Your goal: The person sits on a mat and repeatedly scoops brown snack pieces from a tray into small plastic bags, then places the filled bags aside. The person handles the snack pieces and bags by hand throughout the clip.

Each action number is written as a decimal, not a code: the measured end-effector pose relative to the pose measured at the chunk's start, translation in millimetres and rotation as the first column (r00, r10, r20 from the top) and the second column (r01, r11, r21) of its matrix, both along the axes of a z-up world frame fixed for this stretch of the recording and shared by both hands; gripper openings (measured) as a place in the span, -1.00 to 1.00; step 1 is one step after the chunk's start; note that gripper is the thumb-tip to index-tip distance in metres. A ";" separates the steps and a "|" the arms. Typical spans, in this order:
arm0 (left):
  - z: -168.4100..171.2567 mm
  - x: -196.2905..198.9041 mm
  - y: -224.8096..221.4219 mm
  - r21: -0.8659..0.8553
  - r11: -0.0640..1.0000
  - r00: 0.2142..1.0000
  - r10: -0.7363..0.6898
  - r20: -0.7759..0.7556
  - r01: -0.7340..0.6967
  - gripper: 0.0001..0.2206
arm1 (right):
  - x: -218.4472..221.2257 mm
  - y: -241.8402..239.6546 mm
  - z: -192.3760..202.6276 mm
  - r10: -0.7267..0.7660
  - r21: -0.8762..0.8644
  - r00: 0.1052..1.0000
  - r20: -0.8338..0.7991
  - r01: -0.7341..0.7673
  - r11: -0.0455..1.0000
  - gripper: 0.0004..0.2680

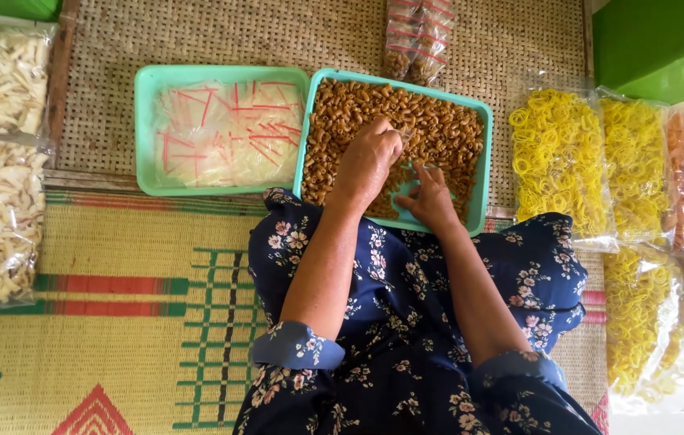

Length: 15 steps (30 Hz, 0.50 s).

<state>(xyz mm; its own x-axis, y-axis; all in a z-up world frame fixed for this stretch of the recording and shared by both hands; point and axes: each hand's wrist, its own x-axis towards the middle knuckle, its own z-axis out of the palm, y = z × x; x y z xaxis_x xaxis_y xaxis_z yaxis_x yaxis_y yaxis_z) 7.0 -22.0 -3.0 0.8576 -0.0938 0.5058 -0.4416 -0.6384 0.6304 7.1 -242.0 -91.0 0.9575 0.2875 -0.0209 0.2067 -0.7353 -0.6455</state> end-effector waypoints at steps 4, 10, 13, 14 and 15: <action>5.7 -2.3 1.0 -0.066 0.998 1.000 -0.017 -0.014 0.016 -0.75 | 14.3 14.9 -10.8 -0.019 0.037 1.000 0.025 0.018 0.999 -0.34; -24.5 -0.1 9.6 -0.057 0.997 0.998 -0.050 -0.030 0.048 -0.74 | 13.9 16.6 -15.2 0.016 -0.057 0.993 0.116 -0.010 0.998 -0.57; -27.9 2.5 10.1 -0.090 0.994 0.998 -0.067 -0.008 0.066 -0.74 | 15.5 7.7 -20.5 0.008 -0.039 0.985 0.172 -0.002 0.999 -0.72; -28.6 2.7 10.9 -0.097 0.993 0.997 -0.071 -0.010 0.070 -0.74 | 14.9 7.5 -19.1 -0.007 0.003 0.989 0.148 0.007 1.000 -0.77; -29.3 3.0 11.6 -0.103 0.992 0.997 -0.076 -0.012 0.075 -0.74 | 14.3 7.3 -17.7 -0.022 0.046 0.992 0.123 0.016 0.999 -0.81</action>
<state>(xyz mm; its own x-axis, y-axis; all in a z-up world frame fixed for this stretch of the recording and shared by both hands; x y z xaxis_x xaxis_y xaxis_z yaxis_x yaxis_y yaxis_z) 10.0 -10.4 -32.4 0.8578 -0.1069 0.5027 -0.4758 -0.5350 0.6981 21.4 -234.7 -108.7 0.9573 0.2671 0.1106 0.2732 -0.7107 -0.6483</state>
